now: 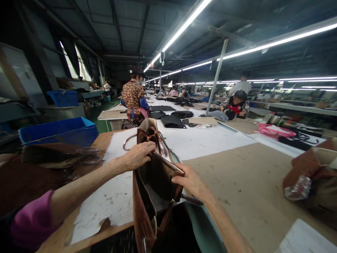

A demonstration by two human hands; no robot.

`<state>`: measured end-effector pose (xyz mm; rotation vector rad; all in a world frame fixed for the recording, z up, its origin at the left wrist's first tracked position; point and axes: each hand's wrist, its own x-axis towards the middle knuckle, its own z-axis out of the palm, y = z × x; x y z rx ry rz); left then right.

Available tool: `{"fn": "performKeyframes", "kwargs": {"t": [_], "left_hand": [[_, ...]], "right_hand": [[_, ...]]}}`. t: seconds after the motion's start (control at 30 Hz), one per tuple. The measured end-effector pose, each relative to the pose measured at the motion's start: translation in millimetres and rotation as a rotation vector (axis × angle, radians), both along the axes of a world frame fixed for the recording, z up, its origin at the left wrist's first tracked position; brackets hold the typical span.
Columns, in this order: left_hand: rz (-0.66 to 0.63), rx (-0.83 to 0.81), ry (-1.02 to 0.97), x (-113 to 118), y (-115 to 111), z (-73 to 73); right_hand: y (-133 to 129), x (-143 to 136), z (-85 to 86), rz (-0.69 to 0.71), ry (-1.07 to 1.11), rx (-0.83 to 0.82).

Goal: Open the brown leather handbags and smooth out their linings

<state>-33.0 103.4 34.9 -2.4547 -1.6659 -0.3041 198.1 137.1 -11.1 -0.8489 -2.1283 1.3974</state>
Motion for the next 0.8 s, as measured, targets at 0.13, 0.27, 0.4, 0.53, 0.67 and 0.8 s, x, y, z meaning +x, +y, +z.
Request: {"fn": "performKeyframes", "kwargs": {"t": [0.13, 0.27, 0.4, 0.53, 0.67, 0.8], "left_hand": [[-0.02, -0.035, -0.041, -17.6, 0.8, -3.2], [-0.103, -0.077, -0.039, -27.3, 4.2, -6.0], [-0.107, -0.142, -0.032, -31.0, 3.9, -3.8], [-0.111, -0.179, -0.106, -34.5, -10.4, 0.8], [-0.101, -0.182, -0.217, -35.5, -21.5, 0.0], [-0.12, -0.238, -0.328, -35.6, -12.8, -1.4]], "right_hand": [[-4.7, -2.8, 1.3, 0.018, 0.031, -0.086], [-6.1, -3.5, 1.4, 0.04, 0.043, -0.117], [1.3, 3.4, 2.4, 0.029, 0.001, -0.11], [10.6, 14.0, 10.8, 0.062, -0.07, -0.061], [15.3, 15.4, 12.9, 0.133, -0.044, -0.137], [11.7, 10.3, 6.2, 0.099, 0.001, -0.169]]}}
